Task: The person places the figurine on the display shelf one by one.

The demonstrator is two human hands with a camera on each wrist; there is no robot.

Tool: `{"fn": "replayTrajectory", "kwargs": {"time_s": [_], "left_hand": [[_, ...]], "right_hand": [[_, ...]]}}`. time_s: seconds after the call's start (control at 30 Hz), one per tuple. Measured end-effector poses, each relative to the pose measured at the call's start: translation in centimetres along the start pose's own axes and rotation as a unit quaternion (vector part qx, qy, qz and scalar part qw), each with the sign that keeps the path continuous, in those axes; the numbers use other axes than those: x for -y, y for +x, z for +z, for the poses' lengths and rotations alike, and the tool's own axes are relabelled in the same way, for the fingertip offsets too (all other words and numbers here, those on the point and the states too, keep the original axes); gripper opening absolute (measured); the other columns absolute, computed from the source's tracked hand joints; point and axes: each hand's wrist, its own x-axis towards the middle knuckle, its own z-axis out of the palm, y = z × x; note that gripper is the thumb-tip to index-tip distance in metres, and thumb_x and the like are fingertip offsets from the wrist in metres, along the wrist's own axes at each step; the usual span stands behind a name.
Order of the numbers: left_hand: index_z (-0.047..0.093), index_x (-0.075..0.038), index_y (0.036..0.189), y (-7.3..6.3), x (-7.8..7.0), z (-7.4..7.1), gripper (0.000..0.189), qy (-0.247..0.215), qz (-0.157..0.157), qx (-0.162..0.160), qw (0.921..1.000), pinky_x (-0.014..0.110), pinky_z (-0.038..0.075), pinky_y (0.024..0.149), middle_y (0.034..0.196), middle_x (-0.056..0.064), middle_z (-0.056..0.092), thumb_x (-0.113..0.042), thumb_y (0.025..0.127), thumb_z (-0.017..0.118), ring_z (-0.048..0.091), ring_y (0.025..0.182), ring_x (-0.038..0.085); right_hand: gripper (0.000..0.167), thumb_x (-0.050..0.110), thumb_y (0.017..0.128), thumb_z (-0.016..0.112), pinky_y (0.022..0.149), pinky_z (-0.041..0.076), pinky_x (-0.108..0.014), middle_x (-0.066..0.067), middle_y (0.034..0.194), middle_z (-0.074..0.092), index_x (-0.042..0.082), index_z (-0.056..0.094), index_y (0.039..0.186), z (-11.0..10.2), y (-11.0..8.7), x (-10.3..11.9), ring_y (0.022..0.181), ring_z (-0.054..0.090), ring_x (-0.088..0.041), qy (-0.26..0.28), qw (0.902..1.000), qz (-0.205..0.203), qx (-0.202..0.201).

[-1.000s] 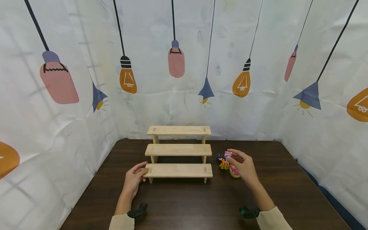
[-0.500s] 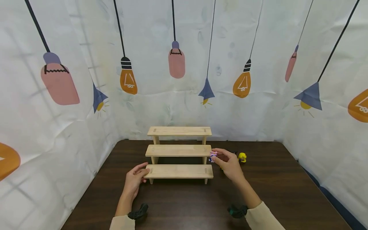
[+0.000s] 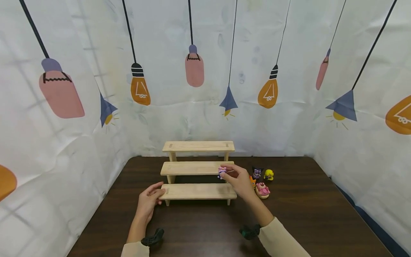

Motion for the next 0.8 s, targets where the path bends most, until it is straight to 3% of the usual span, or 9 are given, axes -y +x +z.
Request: {"fn": "replayTrajectory", "kwargs": {"time_s": [0.17, 0.5, 0.8], "left_hand": [[0.060, -0.003, 0.141, -0.1, -0.1, 0.0, 0.051, 0.000, -0.003, -0.002, 1.0000, 0.022, 0.052, 0.058, 0.092, -0.008, 0.074, -0.016, 0.093, 0.075, 0.064, 0.073, 0.009], [0.059, -0.001, 0.140, -0.3, -0.2, 0.0, 0.052, -0.004, -0.005, -0.002, 1.0000, 0.022, 0.052, 0.058, 0.092, -0.008, 0.075, -0.016, 0.093, 0.075, 0.063, 0.072, 0.008], [0.059, -0.003, 0.141, -0.1, -0.1, 0.1, 0.051, -0.002, -0.013, -0.002, 0.9999, 0.022, 0.052, 0.059, 0.091, -0.011, 0.075, -0.014, 0.094, 0.074, 0.063, 0.072, 0.009]], "right_hand": [[0.034, 0.020, 0.093, 0.076, 0.083, 0.057, -0.026, -0.011, 0.114, 0.072, 0.014, 0.073, 0.127, 1.5, 0.7, 0.5, 0.095, 0.070, -0.019, -0.005, 0.9999, -0.011, 0.006], [0.031, 0.024, 0.095, 0.074, 0.089, 0.059, -0.037, -0.008, 0.117, 0.073, 0.018, 0.073, 0.125, 4.5, 2.5, 1.1, 0.101, 0.070, -0.023, -0.029, 0.9991, -0.021, 0.023], [0.030, 0.024, 0.094, 0.075, 0.077, 0.060, -0.031, -0.007, 0.115, 0.073, 0.024, 0.073, 0.124, 6.5, 4.0, 1.2, 0.095, 0.071, -0.020, -0.034, 0.9990, -0.006, 0.030]]}}
